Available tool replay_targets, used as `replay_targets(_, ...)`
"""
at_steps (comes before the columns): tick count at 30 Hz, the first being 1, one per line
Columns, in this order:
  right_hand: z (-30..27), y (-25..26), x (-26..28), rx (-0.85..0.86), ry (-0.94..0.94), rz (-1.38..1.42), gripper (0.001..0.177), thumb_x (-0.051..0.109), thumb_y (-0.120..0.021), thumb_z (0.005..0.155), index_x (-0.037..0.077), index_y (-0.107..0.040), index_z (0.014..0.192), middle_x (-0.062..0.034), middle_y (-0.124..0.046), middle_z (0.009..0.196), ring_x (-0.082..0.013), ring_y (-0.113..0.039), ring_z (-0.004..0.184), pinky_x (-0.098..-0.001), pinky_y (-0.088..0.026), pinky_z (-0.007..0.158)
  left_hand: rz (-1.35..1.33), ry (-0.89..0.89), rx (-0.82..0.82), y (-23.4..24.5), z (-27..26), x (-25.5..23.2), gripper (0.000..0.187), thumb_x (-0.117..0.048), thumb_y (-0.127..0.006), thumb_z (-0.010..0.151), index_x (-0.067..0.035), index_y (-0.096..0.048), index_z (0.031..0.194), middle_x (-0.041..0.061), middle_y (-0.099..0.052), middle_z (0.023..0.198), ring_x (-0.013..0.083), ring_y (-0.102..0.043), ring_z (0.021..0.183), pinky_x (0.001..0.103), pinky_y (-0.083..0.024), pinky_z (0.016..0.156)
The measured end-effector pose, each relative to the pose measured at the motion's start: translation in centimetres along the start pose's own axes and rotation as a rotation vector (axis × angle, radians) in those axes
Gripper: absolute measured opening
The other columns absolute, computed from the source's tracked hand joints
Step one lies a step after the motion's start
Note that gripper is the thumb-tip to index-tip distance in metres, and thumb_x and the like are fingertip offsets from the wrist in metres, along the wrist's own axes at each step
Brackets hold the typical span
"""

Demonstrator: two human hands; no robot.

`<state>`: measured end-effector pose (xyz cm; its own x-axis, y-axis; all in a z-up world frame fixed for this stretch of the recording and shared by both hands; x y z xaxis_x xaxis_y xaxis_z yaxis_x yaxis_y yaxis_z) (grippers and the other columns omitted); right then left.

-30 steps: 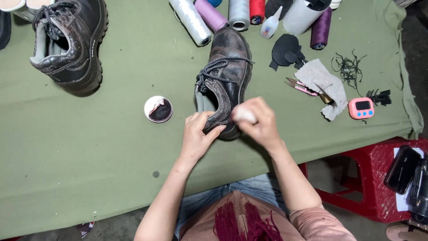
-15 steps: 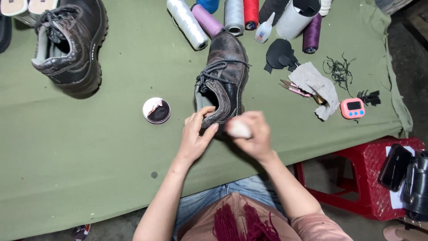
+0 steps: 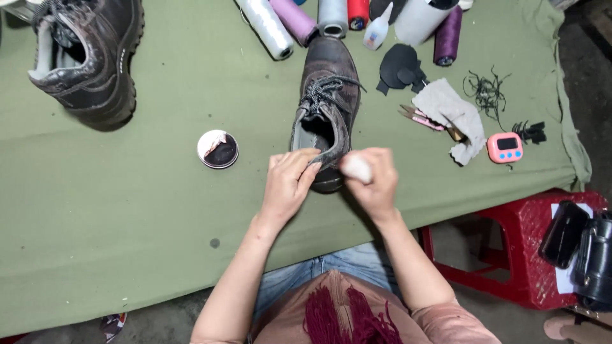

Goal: The person cleans a dark brown leather shoe using a white sponge and a dark liquid from a small container. They repeatedly dip the sponge into the liquid and scrub the shoe's upper, toe, and sides. The person rotates the shoe to access different areas and finishes by placing the cleaned shoe next to its pair on the table.

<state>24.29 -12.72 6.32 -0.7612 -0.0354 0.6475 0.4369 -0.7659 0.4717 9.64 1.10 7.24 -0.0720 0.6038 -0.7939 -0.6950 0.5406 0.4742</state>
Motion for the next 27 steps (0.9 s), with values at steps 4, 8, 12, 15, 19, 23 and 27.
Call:
replay_targets(4,-0.6,2.0,-1.2,-0.097,0.014,-0.077,0.038,-0.002,-0.084,0.078,0.001,-0.067,0.111,-0.0157,-0.061,0.108,-0.0362,-0.066,0.099,-0.0463,-0.052,0.089,0.022,-0.002,0.001,-0.1,0.4,0.7,0.022,-0.029,-0.055,0.106,-0.018,-0.074,0.106,-0.003,-0.074,0.102,0.0201,-0.071,0.095,0.034,-0.042,0.089)
replay_targets(8,-2.9,-1.4,0.2,0.043,0.089,0.015,0.046,0.015,-0.092,0.067,0.010,-0.075,0.109,-0.0109,-0.062,0.104,-0.0332,-0.067,0.094,-0.0449,-0.055,0.086,0.029,0.014,0.007,-0.4,0.5,1.7,0.019,-0.031,-0.057,0.106,-0.023,-0.073,0.101,-0.008,-0.074,0.094,0.0169,-0.071,0.091,0.031,-0.043,0.087)
replay_targets(12,-2.4,0.2,-3.4,0.011,0.031,-0.055,0.043,0.016,-0.089,0.073,0.006,-0.069,0.110,-0.0147,-0.059,0.104,-0.0377,-0.065,0.095,-0.0487,-0.054,0.085,0.043,0.007,0.016,-0.6,0.5,1.9,0.020,-0.032,-0.057,0.106,-0.025,-0.073,0.097,-0.009,-0.073,0.087,0.0166,-0.071,0.085,0.030,-0.044,0.085)
replay_targets(15,-1.6,1.8,-3.0,-0.074,0.032,-0.072,0.041,0.005,-0.087,0.075,0.001,-0.067,0.111,-0.0168,-0.059,0.106,-0.0385,-0.066,0.098,-0.0477,-0.053,0.087,0.012,-0.009,0.011,-0.3,0.8,1.5,0.019,-0.029,-0.057,0.106,-0.021,-0.072,0.098,-0.005,-0.073,0.088,0.0211,-0.071,0.086,0.031,-0.044,0.085)
replay_targets(19,-3.8,-0.5,-1.5,0.002,0.076,0.022,0.048,0.018,-0.094,0.066,0.008,-0.073,0.108,-0.0136,-0.062,0.105,-0.0365,-0.068,0.096,-0.0473,-0.055,0.086,-0.002,-0.005,0.010,-0.1,0.8,1.0,0.019,-0.028,-0.057,0.106,-0.021,-0.072,0.097,-0.005,-0.073,0.089,0.0206,-0.071,0.086,0.031,-0.044,0.085)
replay_targets(23,-1.9,0.7,-2.2,-0.052,0.044,0.002,0.036,0.015,-0.087,0.078,0.003,-0.069,0.108,-0.0168,-0.062,0.102,-0.0387,-0.067,0.095,-0.0485,-0.054,0.086,-0.039,0.018,0.013,0.6,0.4,1.4,0.019,-0.027,-0.055,0.107,-0.020,-0.072,0.099,-0.004,-0.072,0.090,0.0212,-0.071,0.087,0.031,-0.044,0.084)
replay_targets(27,-2.1,1.2,-2.2,-0.094,0.034,-0.014,0.040,0.014,-0.089,0.079,-0.001,-0.066,0.109,-0.0177,-0.062,0.104,-0.0386,-0.066,0.096,-0.0481,-0.052,0.088,-0.128,0.060,0.007,1.4,-0.2,2.7,0.021,-0.025,-0.052,0.108,-0.019,-0.071,0.101,-0.004,-0.072,0.094,0.0192,-0.070,0.090,0.029,-0.042,0.086)
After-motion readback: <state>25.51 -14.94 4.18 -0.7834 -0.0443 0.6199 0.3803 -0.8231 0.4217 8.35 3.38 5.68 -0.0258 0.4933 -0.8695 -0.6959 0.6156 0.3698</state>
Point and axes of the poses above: each hand's wrist, its own z-axis towards the middle knuckle, its own y-axis out of the back of the hand, x = y × z, the point moved 7 cm from there along z, towards the middle knuckle
